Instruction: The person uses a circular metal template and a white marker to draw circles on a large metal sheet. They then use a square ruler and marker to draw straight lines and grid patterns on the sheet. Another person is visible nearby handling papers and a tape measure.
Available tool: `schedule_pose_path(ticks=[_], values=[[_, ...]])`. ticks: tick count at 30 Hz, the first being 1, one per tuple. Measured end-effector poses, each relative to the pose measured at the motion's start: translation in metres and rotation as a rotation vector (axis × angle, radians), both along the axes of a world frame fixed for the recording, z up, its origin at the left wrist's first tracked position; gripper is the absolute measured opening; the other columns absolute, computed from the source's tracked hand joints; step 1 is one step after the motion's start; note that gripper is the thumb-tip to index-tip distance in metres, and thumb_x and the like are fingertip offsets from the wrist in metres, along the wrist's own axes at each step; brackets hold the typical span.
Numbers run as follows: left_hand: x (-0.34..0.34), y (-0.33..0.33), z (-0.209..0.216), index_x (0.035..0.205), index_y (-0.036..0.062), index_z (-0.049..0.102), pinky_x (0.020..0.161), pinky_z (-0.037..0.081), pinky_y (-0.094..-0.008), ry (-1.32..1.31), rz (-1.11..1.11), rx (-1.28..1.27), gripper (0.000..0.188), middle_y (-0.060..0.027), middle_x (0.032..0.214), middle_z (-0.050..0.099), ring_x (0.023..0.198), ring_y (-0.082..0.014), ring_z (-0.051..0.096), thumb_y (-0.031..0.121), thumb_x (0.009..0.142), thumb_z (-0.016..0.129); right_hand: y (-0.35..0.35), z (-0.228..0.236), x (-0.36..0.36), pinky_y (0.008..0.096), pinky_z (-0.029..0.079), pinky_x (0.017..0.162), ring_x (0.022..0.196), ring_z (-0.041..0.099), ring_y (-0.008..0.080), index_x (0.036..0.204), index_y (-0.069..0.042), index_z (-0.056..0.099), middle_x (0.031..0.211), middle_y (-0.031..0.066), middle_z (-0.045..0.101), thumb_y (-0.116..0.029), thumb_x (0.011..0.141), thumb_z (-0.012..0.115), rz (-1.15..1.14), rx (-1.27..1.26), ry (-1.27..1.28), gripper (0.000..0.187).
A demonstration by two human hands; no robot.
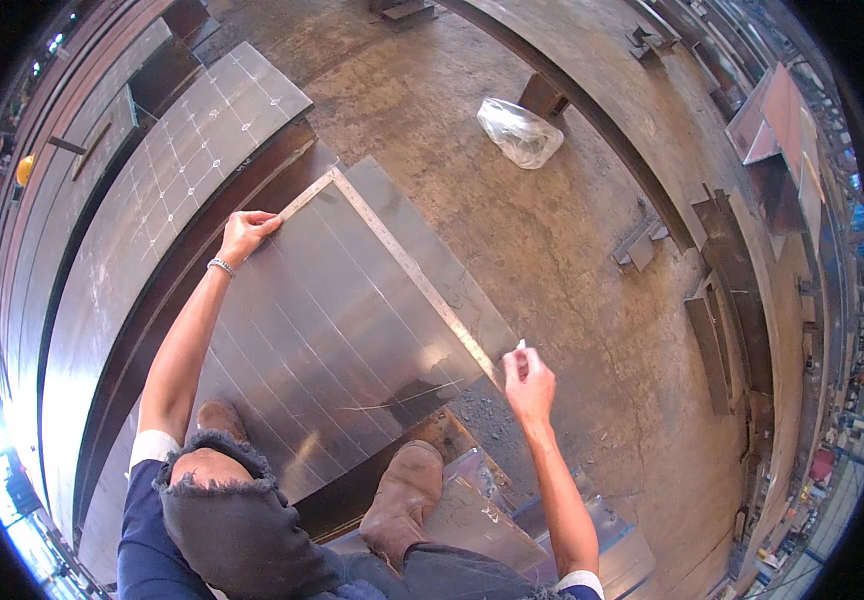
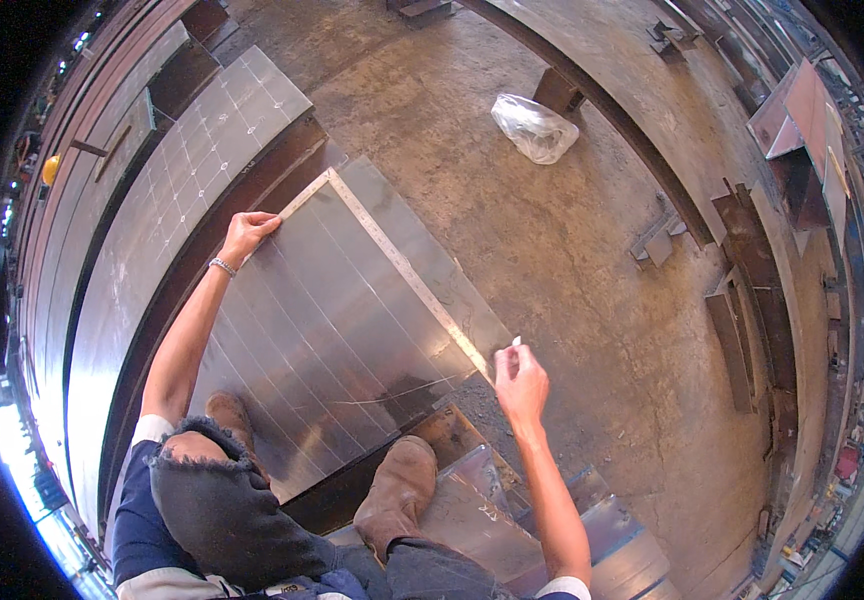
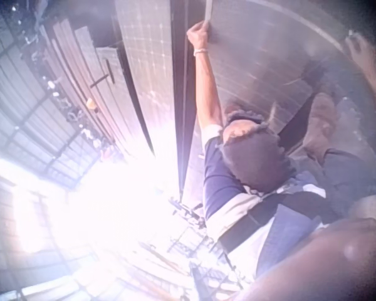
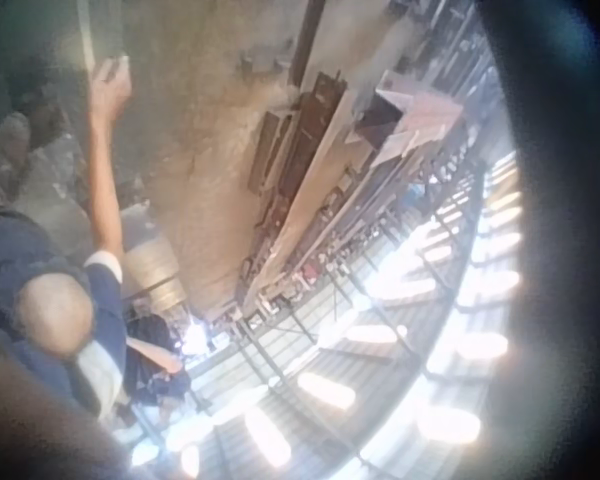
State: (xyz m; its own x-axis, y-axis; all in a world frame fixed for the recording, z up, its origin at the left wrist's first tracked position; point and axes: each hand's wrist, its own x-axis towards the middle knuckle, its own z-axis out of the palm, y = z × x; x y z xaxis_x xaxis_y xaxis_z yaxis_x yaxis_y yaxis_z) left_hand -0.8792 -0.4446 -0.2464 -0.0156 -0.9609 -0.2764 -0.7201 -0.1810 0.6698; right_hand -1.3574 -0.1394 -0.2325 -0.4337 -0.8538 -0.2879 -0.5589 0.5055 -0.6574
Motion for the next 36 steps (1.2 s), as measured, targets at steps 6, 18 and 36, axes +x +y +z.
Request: schedule_pose_path(ticks=[6, 18, 36], values=[[0.002, -0.002, -0.012, 0.102, 0.012, 0.081, 0.078, 0.054, -0.0306, -0.007, 0.013, -0.012, 0.033, -0.0067, 0.09, 0.078, 0.084, -0.0144, 0.071, 0.039, 0.083, 0.081, -0.075, 0.057, 0.005, 0.0451, 0.053, 0.073, 0.087, 0.068, 0.0373, 0.108, -0.004, 0.064, 0.093, 0.0186, 0.07, -0.009, 0.096, 0.057, 0.179, -0.395, 0.119, 0.015], [-0.009, 0.006, -0.005, 0.098, 0.0139, 0.081, 0.075, 0.057, -0.0341, -0.047, 0.069, -0.114, 0.032, -0.0095, 0.085, 0.077, 0.079, -0.0207, 0.074, 0.04, 0.08, 0.081, -0.26, 0.031, 0.151, 0.0525, 0.053, 0.073, 0.083, 0.069, 0.0403, 0.114, -0.011, 0.064, 0.087, 0.02, 0.07, -0.014, 0.093, 0.06, 0.481, -0.548, 0.08, 0.022], [-0.015, 0.01, 0.001, 0.098, 0.0154, 0.081, 0.075, 0.057, -0.0352, -0.051, 0.129, -0.065, 0.028, -0.0079, 0.086, 0.077, 0.081, -0.0217, 0.074, 0.036, 0.08, 0.081, -0.285, 0.027, 0.167, 0.0525, 0.054, 0.07, 0.081, 0.068, 0.0404, 0.101, -0.009, 0.065, 0.078, 0.0201, 0.068, -0.01, 0.085, 0.062, 0.69, -0.485, 0.35, 0.016]])
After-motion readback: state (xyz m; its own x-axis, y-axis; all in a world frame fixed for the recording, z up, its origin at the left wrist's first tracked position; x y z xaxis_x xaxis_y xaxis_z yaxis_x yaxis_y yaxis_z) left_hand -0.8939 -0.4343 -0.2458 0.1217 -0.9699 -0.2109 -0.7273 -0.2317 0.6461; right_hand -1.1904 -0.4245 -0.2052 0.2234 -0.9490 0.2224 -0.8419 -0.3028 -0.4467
